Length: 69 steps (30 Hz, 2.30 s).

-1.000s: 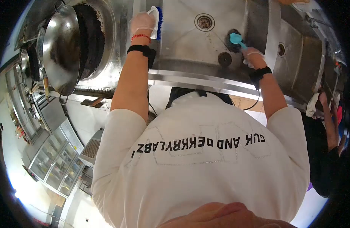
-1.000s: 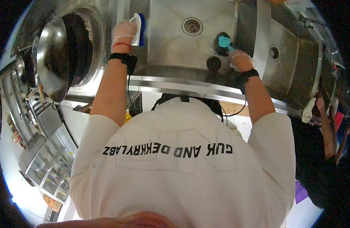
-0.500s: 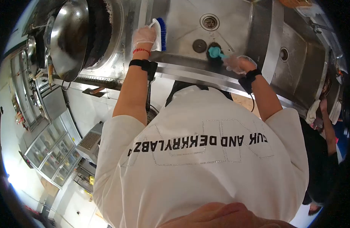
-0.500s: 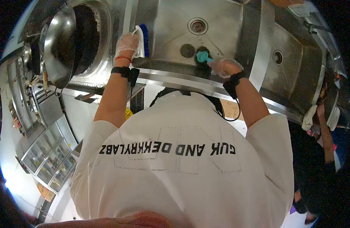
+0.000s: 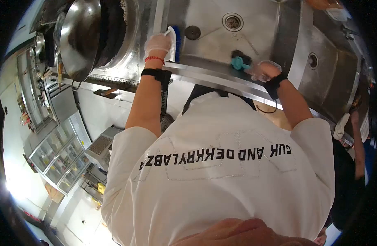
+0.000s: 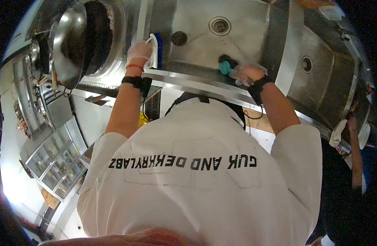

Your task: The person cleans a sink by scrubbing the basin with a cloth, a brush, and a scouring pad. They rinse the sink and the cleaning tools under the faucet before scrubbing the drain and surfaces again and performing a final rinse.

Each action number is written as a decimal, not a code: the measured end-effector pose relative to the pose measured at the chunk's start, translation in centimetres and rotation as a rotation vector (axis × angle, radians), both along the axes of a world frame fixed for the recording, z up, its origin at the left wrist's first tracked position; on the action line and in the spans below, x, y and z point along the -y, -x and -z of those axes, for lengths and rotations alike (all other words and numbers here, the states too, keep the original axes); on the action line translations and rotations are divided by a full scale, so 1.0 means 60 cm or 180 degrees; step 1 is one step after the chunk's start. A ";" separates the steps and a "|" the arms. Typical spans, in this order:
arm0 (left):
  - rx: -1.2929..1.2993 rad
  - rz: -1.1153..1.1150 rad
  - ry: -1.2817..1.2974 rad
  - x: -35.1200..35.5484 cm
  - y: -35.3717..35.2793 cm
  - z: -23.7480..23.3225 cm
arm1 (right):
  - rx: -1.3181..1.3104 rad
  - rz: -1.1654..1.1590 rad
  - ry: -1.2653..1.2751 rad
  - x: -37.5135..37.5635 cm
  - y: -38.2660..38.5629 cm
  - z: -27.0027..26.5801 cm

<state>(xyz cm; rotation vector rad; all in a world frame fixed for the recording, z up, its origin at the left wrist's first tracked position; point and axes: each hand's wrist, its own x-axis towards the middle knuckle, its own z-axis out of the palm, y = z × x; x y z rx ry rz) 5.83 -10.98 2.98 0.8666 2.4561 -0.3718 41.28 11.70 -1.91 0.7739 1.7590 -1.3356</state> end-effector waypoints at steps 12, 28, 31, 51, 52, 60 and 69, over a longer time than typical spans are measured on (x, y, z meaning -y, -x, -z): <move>0.0329 -0.0697 -0.0457 -0.025 0.029 0.049 | -0.0495 -0.1147 -0.1066 0.044 0.213 0.046; 0.0553 -0.1078 -0.0508 -0.058 -0.030 -0.003 | -0.0190 -0.1279 -0.1627 -0.044 0.143 -0.061; 0.0454 -0.0815 -0.0314 -0.046 -0.033 0.024 | -0.0163 -0.1528 -0.1622 -0.041 0.109 0.010; -0.0050 -0.0530 -0.0879 0.018 -0.105 0.033 | -0.0179 -0.0351 -0.2299 -0.118 0.030 0.017; -0.0121 -0.0405 -0.0850 0.036 -0.094 0.059 | -0.0061 -0.0500 -0.2101 -0.117 0.036 0.024; -0.0064 -0.1071 -0.0796 0.028 -0.120 0.028 | 0.0242 -0.0304 -0.2618 -0.123 0.031 0.033; 0.0064 -0.1313 -0.1166 0.011 -0.165 -0.029 | -0.0832 0.0318 -0.2496 -0.153 0.114 -0.160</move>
